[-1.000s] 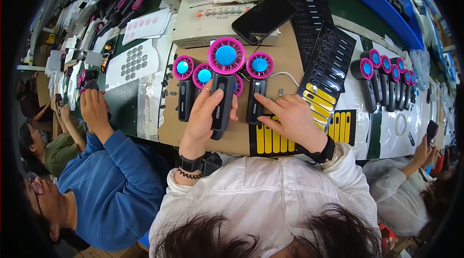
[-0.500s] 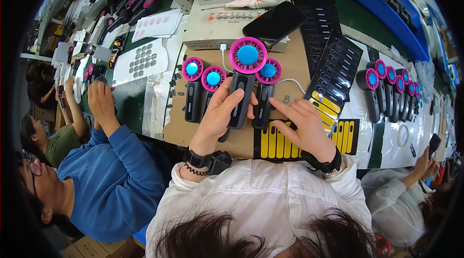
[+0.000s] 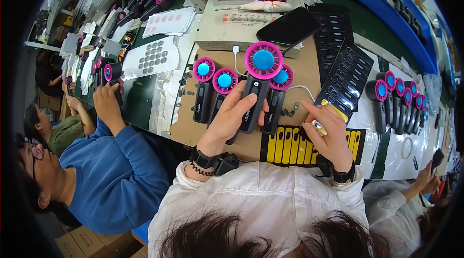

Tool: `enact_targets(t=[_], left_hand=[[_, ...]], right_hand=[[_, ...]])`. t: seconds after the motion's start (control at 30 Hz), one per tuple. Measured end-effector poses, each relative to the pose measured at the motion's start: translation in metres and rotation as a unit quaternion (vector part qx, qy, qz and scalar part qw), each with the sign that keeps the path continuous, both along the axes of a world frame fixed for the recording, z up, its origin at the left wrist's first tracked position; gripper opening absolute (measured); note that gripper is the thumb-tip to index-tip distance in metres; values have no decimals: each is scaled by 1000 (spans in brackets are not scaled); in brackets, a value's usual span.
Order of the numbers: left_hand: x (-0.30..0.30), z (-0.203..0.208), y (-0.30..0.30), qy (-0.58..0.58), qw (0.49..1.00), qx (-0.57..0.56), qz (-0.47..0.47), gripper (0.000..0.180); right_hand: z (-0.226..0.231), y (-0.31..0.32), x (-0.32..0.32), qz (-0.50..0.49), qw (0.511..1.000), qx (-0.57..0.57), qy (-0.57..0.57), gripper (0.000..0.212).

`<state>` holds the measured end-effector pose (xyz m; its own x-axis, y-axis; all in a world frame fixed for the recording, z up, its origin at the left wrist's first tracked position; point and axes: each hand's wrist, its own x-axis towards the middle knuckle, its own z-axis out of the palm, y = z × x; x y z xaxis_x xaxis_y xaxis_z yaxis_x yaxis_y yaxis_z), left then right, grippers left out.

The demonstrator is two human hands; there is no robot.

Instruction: The person picks up a handheld fan, presses a small button into its handle, and applies a brand sticker over it. They then press the button to cycle through the fan's power settings before setting it down.

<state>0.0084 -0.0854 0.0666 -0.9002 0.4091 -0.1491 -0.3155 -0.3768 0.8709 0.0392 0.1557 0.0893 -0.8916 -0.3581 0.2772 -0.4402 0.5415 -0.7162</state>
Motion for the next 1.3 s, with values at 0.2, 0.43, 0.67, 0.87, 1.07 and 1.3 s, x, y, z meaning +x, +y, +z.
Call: enact_targets(t=[0.2,0.43,0.67,0.87,1.07,1.3], left_hand=[[1,6,2,7,1000,4,-4,29],[2,7,0,11,1000,14,-25,33],[4,9,-1,-3,999,15,-48,38],[8,13,-3,-25,998,37,-53,43],[7,18,1,-19,997,54,-48,45],[2,13,0,-25,997,63,-47,43]], right_hand=[[1,2,1,4,1000,-14,-8,41],[0,5,0,4,999,-34,-4,40],[-1,9,2,0,1000,-26,-1,39],[-3,11,4,-11,1000,-18,-20,39],[-1,13,3,-8,999,-21,-29,39],[-6,13,3,-13,999,-33,-31,39]])
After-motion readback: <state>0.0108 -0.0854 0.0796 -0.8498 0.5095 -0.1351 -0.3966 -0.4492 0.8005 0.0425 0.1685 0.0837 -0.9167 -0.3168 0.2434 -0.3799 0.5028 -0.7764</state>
